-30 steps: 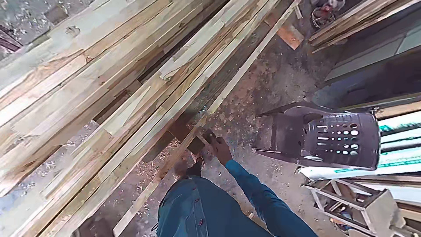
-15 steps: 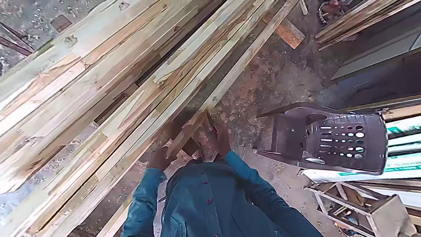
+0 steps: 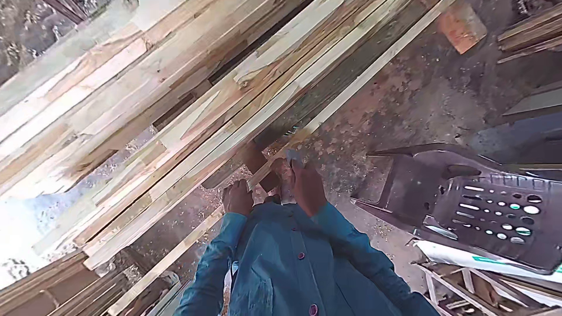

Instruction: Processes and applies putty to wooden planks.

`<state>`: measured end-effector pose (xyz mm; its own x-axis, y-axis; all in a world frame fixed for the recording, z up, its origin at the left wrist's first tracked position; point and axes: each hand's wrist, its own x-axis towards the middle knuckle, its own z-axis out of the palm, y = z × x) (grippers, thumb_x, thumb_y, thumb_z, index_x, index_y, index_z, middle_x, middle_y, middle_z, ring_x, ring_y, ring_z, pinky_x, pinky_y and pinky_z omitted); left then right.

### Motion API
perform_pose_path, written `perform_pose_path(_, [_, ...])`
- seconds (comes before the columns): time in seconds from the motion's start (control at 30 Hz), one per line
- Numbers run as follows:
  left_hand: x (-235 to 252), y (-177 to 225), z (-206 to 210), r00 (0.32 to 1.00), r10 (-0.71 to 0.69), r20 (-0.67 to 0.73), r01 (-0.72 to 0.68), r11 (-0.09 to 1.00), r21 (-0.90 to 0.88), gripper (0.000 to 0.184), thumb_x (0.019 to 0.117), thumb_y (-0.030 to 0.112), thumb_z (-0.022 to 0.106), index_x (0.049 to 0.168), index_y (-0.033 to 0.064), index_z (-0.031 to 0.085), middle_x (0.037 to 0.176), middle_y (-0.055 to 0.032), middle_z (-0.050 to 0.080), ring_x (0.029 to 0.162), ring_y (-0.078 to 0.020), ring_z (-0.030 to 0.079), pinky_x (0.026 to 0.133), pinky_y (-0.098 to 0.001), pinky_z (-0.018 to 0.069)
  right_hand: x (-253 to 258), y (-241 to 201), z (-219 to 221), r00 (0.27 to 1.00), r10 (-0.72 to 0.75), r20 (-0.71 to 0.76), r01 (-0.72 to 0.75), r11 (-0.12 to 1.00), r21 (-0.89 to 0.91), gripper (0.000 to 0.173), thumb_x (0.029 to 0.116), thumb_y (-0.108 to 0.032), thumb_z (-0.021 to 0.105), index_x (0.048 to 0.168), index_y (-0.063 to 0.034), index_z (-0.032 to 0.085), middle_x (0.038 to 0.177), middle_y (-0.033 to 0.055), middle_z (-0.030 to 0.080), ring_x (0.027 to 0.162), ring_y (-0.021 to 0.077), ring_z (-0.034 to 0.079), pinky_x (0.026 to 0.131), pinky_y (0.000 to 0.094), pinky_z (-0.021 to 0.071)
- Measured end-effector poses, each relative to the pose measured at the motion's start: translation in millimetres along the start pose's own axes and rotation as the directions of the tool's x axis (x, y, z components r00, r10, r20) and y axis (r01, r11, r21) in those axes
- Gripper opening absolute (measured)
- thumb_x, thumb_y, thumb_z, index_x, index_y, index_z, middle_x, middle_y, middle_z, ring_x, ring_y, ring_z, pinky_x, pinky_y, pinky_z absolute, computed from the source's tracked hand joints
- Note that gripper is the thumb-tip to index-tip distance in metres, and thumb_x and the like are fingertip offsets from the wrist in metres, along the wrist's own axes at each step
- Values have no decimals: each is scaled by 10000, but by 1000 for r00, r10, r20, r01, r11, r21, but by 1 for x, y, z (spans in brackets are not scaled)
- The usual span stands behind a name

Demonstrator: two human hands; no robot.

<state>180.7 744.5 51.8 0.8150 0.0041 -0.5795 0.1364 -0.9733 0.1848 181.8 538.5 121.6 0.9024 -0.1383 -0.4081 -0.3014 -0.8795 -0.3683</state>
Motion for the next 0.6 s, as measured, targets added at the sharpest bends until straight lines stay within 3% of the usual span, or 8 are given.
perform_pose_path(0.07, [0,-2,1,1000,9,-21,-9,1000,-12,404,975,249,677,1321,43,645,1295,-190,673,1251,-378,613,1128,-555,410,8,-22,0,999,20,45,-19,1000,-24,378,1026,-165,551,1379,-36,592,1169,285,608,934,406,691,737,509,596])
perform_pose_path(0.13, [-1,-5,0,1000,5,-7,-5,1000,-13,404,966,265,699,1314,65,651,1282,-175,679,1232,-368,625,1113,-557,425,15,-28,4,999,24,34,-25,1000,7,417,1040,-173,533,1442,-59,536,1193,279,584,949,399,681,747,499,594])
perform_pose_path(0.23, [6,-4,-10,995,-40,86,43,999,-30,436,932,265,745,1319,87,653,1295,-185,670,1225,-397,625,1065,-609,454,34,6,25,962,-46,-268,105,971,213,479,1026,-139,581,1498,-73,529,1201,263,615,975,377,680,816,494,596])
perform_pose_path(0.33, [15,-10,-17,991,-52,125,68,990,-125,420,877,255,807,1239,78,690,1183,-248,700,1134,-479,656,936,-721,501,70,46,50,915,-115,-386,216,949,231,580,996,-82,583,1561,-122,458,1339,262,603,1154,384,651,959,505,560])
perform_pose_path(0.4, [21,-15,-18,990,-21,139,41,989,-139,408,867,262,815,1197,55,692,1137,-266,704,1111,-498,659,901,-733,503,89,51,65,877,-180,-446,284,942,179,541,988,-86,604,1521,-116,521,1233,252,636,1064,371,669,882,493,581])
perform_pose_path(0.47, [24,-18,-19,987,-1,161,20,993,-118,411,861,273,821,1174,42,687,1128,-267,702,1120,-493,656,909,-712,508,85,51,79,886,-210,-414,285,950,130,499,1017,-123,598,1512,-121,534,1214,251,650,1002,374,695,819,516,597])
perform_pose_path(0.6, [34,-27,-21,987,20,160,0,992,-124,404,835,309,849,1127,66,711,1102,-233,716,1098,-466,667,905,-708,513,42,76,80,973,-152,-171,165,984,65,526,1017,-124,589,1536,-122,498,1306,274,614,1107,410,667,939,558,565])
